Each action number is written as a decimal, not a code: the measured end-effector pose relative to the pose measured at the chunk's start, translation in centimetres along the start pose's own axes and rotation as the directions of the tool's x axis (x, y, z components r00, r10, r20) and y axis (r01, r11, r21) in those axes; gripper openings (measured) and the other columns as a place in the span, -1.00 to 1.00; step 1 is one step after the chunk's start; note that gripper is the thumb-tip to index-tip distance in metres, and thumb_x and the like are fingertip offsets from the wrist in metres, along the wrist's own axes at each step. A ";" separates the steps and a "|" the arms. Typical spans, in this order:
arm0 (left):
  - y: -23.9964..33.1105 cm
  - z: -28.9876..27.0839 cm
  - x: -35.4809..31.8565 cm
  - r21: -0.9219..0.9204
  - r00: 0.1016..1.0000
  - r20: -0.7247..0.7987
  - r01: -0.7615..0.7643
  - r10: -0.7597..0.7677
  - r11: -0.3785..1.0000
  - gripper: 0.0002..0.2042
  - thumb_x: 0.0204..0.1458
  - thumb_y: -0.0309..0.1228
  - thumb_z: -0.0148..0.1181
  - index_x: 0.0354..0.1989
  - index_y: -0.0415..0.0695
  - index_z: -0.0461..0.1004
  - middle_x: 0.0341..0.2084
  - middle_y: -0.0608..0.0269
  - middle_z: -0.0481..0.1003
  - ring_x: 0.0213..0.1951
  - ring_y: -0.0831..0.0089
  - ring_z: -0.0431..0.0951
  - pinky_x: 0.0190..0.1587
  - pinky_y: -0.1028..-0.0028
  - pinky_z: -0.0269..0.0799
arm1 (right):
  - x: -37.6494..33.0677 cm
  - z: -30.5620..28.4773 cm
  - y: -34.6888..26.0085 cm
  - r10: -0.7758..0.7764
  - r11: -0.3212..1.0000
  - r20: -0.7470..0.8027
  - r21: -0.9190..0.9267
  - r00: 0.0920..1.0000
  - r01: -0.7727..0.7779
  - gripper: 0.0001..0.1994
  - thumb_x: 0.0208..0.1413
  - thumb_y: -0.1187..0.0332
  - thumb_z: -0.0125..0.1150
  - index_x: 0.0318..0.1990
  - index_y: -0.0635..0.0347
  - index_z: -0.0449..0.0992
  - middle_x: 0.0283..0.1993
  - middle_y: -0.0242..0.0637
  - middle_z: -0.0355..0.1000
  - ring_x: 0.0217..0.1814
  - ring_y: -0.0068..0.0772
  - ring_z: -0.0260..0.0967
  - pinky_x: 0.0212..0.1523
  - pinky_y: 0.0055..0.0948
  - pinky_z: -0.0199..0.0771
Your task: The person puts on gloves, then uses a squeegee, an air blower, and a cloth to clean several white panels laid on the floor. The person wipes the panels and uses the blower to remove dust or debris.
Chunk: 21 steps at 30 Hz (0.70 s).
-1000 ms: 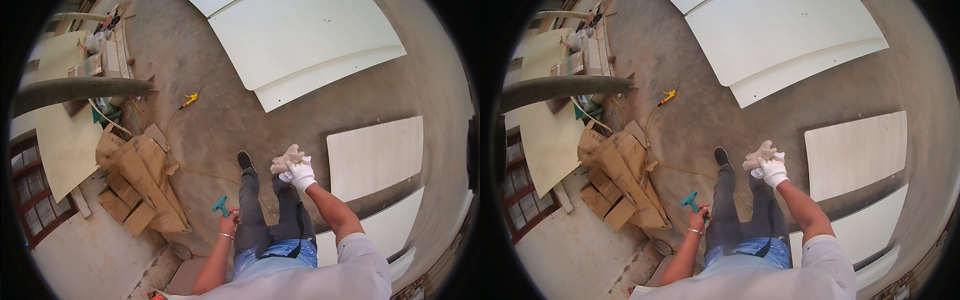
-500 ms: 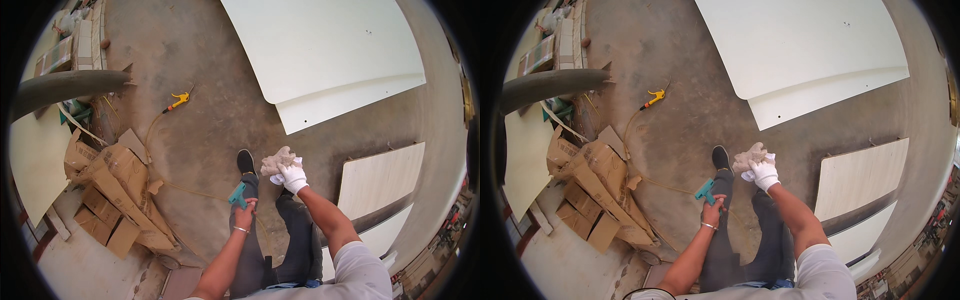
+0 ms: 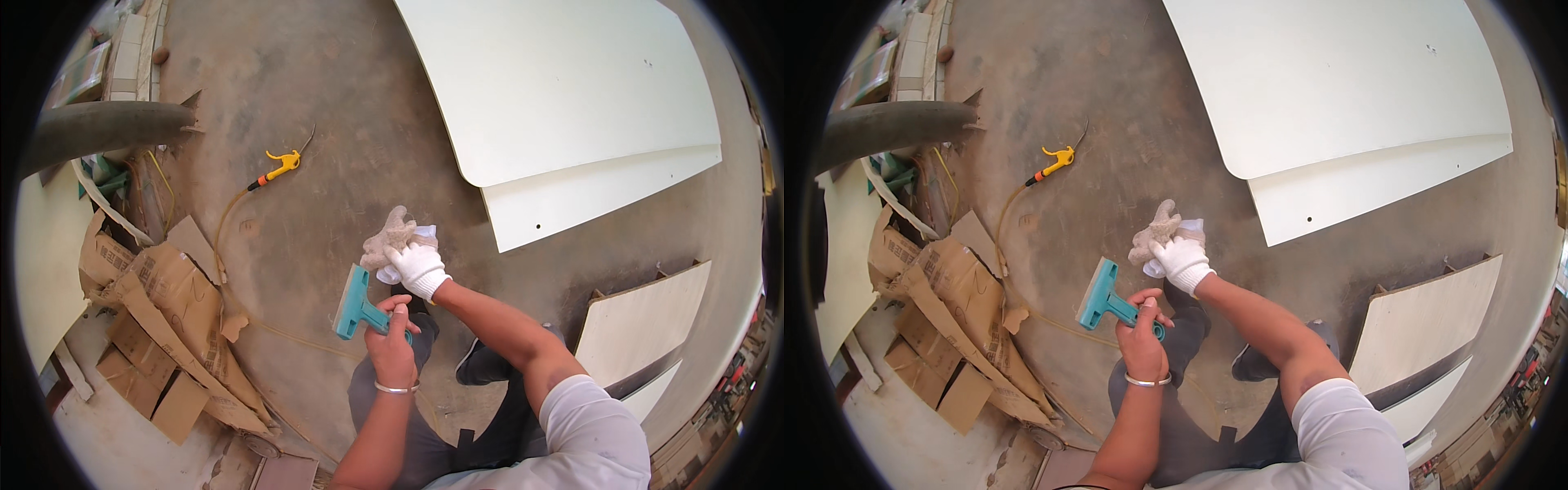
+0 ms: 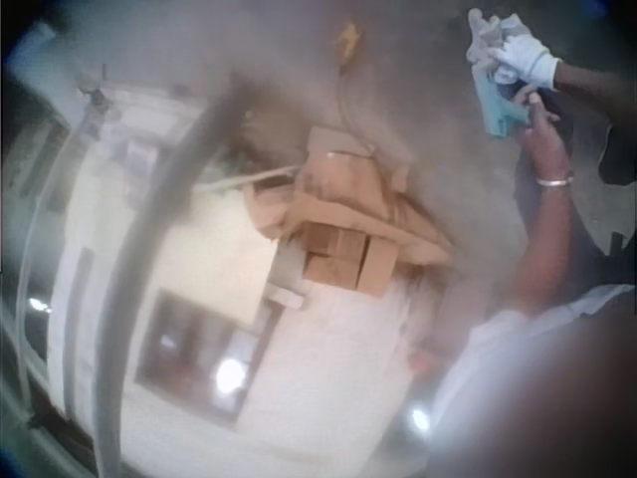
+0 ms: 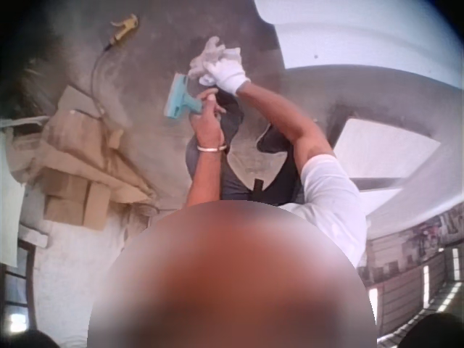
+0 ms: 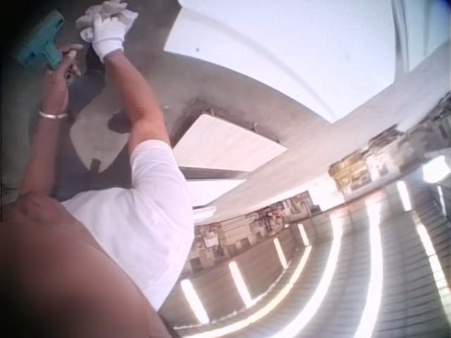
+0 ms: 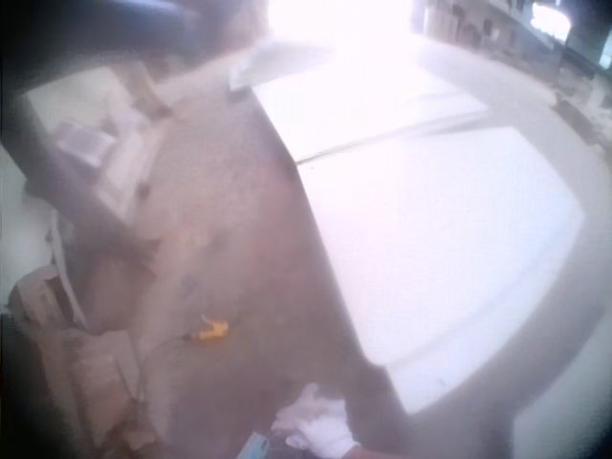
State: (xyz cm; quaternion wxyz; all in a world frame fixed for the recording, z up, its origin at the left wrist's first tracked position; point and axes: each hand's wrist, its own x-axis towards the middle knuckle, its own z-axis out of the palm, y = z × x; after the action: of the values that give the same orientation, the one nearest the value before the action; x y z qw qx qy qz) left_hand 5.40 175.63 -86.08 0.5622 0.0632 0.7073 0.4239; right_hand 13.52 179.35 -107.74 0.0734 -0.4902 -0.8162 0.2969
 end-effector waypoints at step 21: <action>-0.3 -3.3 -3.9 -0.172 0.872 -0.034 -0.487 0.489 0.856 -0.82 0.26 -0.43 0.13 -0.09 -0.28 0.52 -0.44 0.27 0.37 -0.37 0.48 0.40 -0.29 0.40 0.41 | -0.7 -3.3 1.1 -0.023 0.998 -0.198 0.060 0.980 0.035 -0.49 0.05 0.21 0.25 0.19 0.09 0.45 -0.25 -0.06 0.56 -0.19 0.03 0.54 -0.23 0.01 0.52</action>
State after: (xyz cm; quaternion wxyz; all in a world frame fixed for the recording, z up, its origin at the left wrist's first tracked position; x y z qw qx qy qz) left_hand 4.16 171.49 -83.32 0.4438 0.1930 0.6248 0.6127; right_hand 16.02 180.52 -105.54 0.1736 -0.5027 -0.8022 0.2714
